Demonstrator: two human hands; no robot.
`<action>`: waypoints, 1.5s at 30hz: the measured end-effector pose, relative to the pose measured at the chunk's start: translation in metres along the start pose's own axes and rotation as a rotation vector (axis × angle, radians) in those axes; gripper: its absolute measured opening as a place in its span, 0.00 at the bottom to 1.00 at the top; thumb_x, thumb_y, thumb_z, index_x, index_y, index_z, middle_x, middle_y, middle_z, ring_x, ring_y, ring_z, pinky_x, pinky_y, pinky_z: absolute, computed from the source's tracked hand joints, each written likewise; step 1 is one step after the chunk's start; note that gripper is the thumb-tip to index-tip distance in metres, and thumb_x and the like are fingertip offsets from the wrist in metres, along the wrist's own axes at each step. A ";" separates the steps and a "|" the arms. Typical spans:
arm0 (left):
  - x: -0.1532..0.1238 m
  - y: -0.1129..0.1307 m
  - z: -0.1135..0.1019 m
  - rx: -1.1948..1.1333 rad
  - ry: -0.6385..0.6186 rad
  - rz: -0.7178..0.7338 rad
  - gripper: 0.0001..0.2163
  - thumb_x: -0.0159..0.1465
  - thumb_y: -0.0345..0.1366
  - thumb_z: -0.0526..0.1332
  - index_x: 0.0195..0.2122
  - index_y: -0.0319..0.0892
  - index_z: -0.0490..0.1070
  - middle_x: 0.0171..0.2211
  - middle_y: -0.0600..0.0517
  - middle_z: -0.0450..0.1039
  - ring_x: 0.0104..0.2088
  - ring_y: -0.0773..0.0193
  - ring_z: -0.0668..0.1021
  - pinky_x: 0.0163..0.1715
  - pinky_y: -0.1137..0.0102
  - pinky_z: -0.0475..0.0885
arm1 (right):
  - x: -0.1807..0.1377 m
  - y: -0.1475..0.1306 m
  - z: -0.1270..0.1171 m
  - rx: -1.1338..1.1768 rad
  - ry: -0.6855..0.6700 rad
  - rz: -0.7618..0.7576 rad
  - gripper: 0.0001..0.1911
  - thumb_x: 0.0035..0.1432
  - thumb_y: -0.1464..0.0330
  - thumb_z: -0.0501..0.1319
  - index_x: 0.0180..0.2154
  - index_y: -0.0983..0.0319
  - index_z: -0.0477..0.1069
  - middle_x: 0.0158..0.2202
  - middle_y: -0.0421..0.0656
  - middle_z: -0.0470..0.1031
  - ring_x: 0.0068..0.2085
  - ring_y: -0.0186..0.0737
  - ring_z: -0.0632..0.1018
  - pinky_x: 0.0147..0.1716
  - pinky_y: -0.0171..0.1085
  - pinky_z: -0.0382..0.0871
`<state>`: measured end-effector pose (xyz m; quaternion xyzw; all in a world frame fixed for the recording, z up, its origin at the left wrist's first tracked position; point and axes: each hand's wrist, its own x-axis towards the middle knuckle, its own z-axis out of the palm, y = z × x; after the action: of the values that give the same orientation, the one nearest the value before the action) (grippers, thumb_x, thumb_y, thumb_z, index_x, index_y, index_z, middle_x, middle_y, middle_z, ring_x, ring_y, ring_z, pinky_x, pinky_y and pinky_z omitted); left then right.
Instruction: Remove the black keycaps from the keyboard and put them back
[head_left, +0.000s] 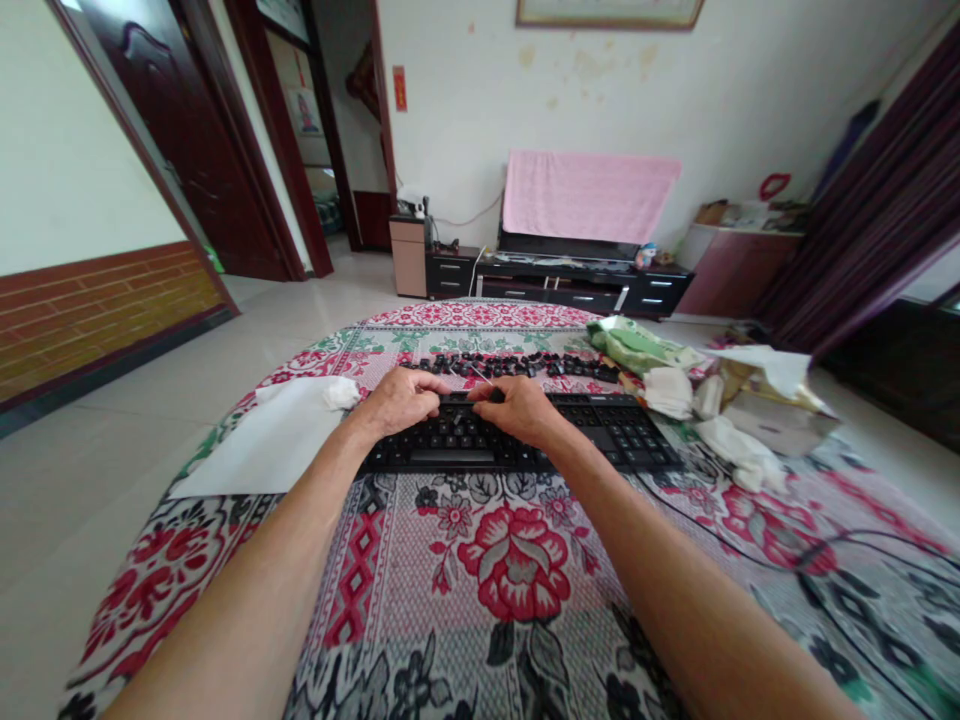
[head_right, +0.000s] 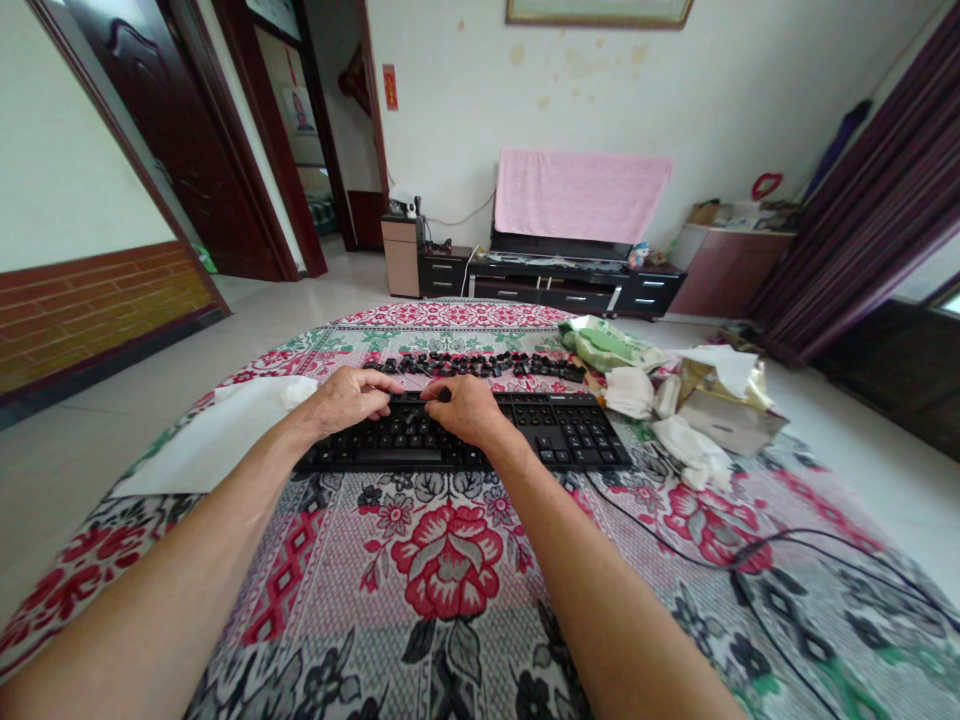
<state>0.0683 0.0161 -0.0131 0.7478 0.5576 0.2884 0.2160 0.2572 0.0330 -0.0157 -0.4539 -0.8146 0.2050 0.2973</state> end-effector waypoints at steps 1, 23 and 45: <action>0.000 0.000 0.001 -0.031 -0.033 -0.008 0.16 0.48 0.30 0.51 0.38 0.42 0.68 0.22 0.55 0.71 0.22 0.70 0.71 0.24 0.73 0.66 | 0.003 0.000 0.002 -0.031 -0.028 -0.022 0.11 0.39 0.68 0.55 0.29 0.59 0.71 0.24 0.37 0.71 0.25 0.32 0.69 0.25 0.31 0.60; -0.003 0.020 0.010 -0.558 -0.062 -0.083 0.09 0.46 0.28 0.50 0.28 0.38 0.67 0.18 0.55 0.64 0.19 0.74 0.66 0.20 0.76 0.62 | -0.001 -0.004 -0.033 0.304 -0.133 0.181 0.13 0.41 0.62 0.55 0.29 0.64 0.69 0.17 0.38 0.63 0.17 0.26 0.60 0.13 0.27 0.51; -0.001 0.043 0.034 -0.206 -0.008 0.070 0.10 0.50 0.37 0.54 0.30 0.40 0.70 0.19 0.55 0.68 0.19 0.74 0.68 0.19 0.77 0.62 | -0.023 -0.005 -0.043 0.497 -0.231 0.292 0.10 0.42 0.65 0.56 0.28 0.63 0.67 0.18 0.38 0.62 0.18 0.25 0.60 0.13 0.27 0.49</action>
<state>0.1212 0.0024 -0.0108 0.7418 0.4979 0.3485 0.2836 0.2923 0.0129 0.0121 -0.4533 -0.6942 0.4885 0.2720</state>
